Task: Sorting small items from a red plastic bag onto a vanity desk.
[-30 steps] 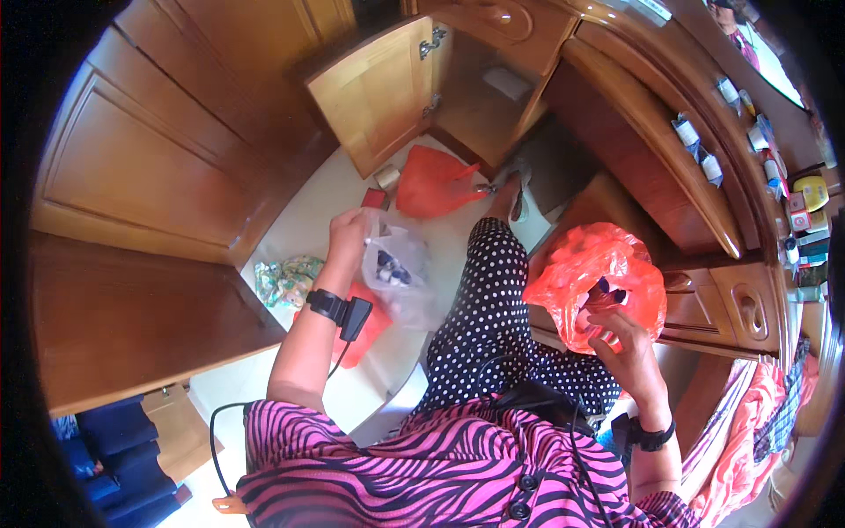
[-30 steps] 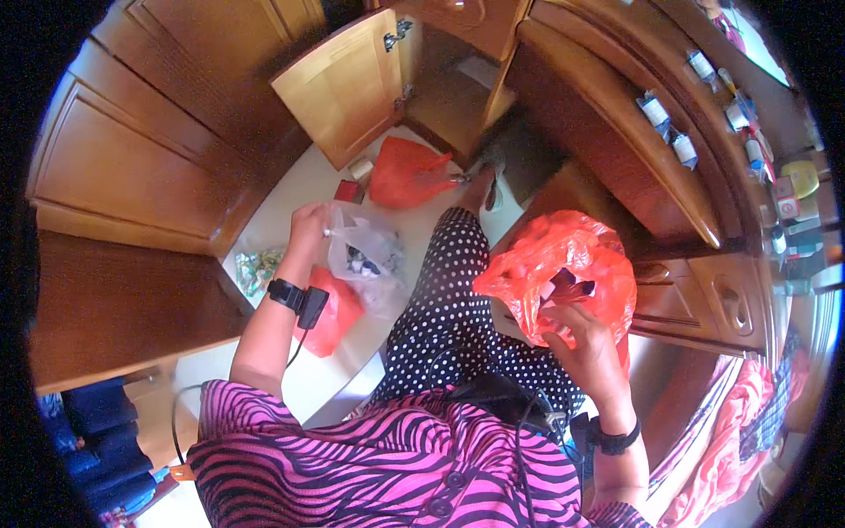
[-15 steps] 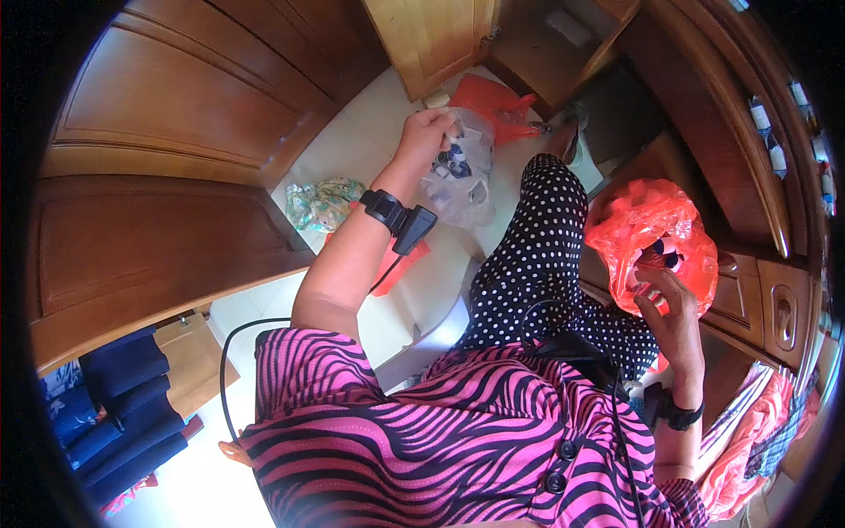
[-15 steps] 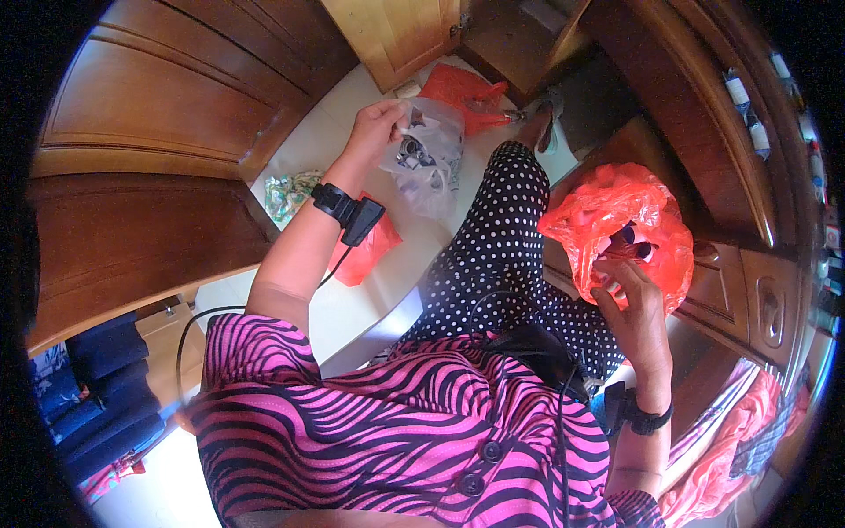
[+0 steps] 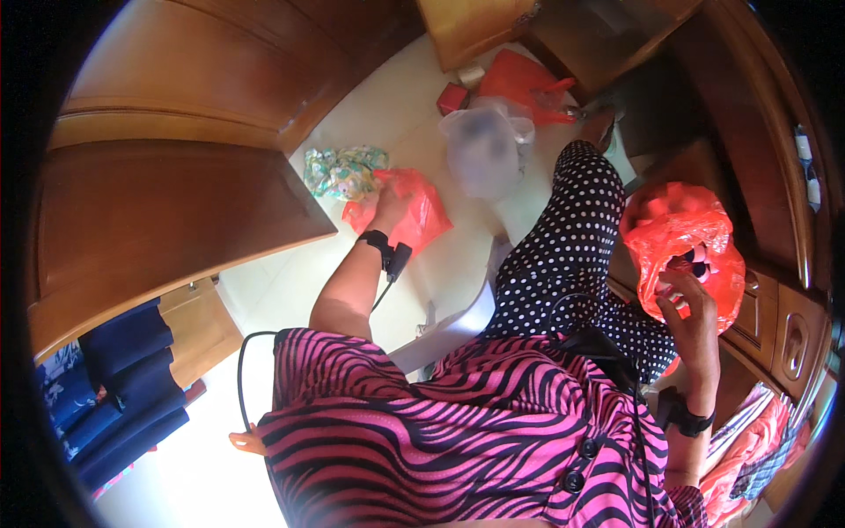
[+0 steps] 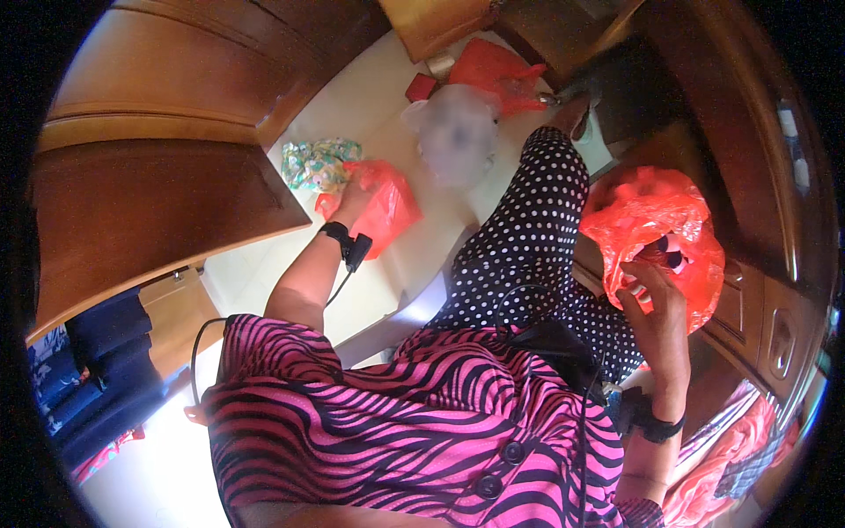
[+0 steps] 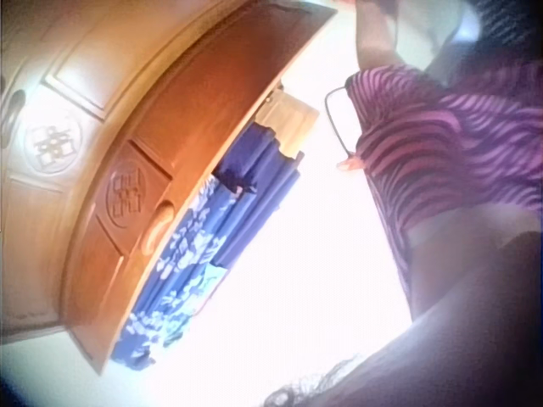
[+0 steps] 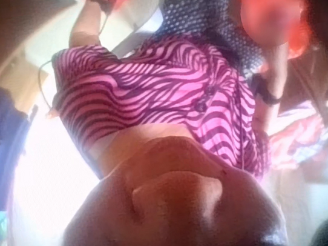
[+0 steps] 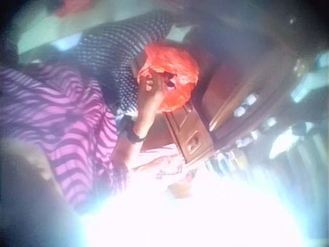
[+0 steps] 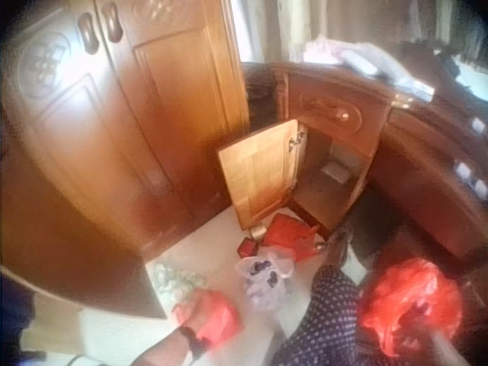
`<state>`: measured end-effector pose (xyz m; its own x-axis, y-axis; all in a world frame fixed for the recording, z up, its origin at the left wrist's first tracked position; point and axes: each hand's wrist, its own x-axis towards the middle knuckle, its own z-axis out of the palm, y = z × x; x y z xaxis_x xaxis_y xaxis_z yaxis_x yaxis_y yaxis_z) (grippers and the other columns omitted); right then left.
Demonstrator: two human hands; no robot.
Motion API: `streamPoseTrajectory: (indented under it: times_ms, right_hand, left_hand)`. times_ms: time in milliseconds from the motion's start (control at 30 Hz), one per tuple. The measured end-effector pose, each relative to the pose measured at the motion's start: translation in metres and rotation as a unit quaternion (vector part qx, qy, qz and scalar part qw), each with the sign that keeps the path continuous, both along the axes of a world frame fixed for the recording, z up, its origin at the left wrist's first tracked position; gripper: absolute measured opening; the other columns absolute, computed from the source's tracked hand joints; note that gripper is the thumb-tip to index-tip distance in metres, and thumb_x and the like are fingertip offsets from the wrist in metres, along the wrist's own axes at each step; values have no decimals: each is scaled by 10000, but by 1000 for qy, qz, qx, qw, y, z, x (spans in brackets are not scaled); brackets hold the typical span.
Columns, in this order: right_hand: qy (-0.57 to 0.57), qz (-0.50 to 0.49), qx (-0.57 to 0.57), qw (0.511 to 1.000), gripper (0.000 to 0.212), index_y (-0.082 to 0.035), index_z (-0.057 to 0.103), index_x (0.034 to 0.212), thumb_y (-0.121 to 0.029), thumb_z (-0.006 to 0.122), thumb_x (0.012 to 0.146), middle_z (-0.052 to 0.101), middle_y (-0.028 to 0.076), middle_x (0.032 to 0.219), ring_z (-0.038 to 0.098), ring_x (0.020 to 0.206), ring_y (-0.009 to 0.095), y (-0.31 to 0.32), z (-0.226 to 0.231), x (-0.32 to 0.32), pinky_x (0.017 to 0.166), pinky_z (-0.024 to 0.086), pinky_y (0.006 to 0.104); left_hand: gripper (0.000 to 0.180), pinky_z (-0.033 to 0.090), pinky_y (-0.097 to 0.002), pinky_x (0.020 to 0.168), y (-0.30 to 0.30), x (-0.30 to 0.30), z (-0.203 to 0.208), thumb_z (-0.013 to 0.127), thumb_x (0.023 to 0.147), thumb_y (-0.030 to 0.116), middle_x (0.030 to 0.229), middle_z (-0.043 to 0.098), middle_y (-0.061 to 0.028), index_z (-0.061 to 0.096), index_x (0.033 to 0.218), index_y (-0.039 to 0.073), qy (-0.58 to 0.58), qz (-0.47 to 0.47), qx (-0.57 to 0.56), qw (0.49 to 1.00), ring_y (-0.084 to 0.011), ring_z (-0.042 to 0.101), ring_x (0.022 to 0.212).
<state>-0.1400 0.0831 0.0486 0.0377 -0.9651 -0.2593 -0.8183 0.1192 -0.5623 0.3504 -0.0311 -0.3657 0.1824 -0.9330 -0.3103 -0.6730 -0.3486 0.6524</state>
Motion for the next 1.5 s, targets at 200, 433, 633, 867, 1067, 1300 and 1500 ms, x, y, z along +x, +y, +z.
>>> streamPoseTrajectory:
  times_ms: [200, 433, 633, 867, 1067, 1300, 1500]
  right_hand:
    - [-2, -35, 28, 999, 308, -14, 635, 1120, -8, 647, 812, 649, 107, 1030, 599, 823, 204, -1, 3, -4, 735, 484, 307]
    - [19, -36, 36, 999, 313, -15, 636, 1121, -2, 651, 809, 653, 106, 1020, 595, 807, 199, -6, 5, 3, 731, 485, 306]
    - [31, -28, 25, 999, 308, -17, 643, 1113, 5, 654, 805, 662, 91, 1006, 597, 783, 186, -4, 5, 3, 721, 487, 302]
    - [24, -43, 41, 998, 302, -8, 634, 1127, -25, 642, 826, 655, 99, 1054, 608, 870, 189, -3, 8, 4, 743, 470, 298]
    - [23, -3, 40, 999, 348, -16, 625, 1139, 5, 662, 794, 644, 116, 1024, 609, 859, 218, -6, 10, 6, 754, 472, 314]
    - [37, -25, 47, 998, 345, -17, 623, 1142, -2, 663, 799, 650, 127, 1029, 616, 880, 230, -8, 12, 7, 771, 480, 325]
    - [42, -31, 42, 998, 338, -16, 625, 1133, 1, 659, 797, 648, 125, 1019, 615, 860, 230, -4, 10, 7, 762, 480, 327]
  left_hand:
    - [796, 448, -424, 1004, 68, 19, -21, 762, 763, 344, 1300, 536, -257, 383, 1357, -27, -68, -138, 232, 960, -391, 529, 1206]
    - [565, 467, -445, 962, 74, 18, 11, 710, 804, 392, 1243, 575, -237, 559, 1185, 2, -94, -144, 265, 949, -376, 556, 1161]
    - [527, 498, -466, 905, 65, 39, 18, 627, 873, 428, 1245, 543, -182, 561, 1246, 61, -253, 14, 214, 943, -380, 586, 1085]
    - [981, 365, -481, 1086, 49, 83, -22, 775, 741, 424, 1474, 242, -327, 236, 1469, 47, -148, 217, 166, 950, -463, 308, 1358]
    - [680, 510, -403, 924, 54, 123, -76, 749, 740, 214, 1170, 637, -204, 468, 1325, 13, -66, 348, 199, 914, -326, 630, 1075]
    - [158, 537, -379, 714, 40, 111, -85, 572, 825, 153, 879, 710, -104, 710, 852, 80, -108, 71, 172, 976, -251, 684, 853]
    - [301, 517, -391, 894, 8, 74, -47, 533, 910, 267, 1093, 662, -202, 655, 1123, 94, -354, -167, 249, 886, -338, 629, 1065]
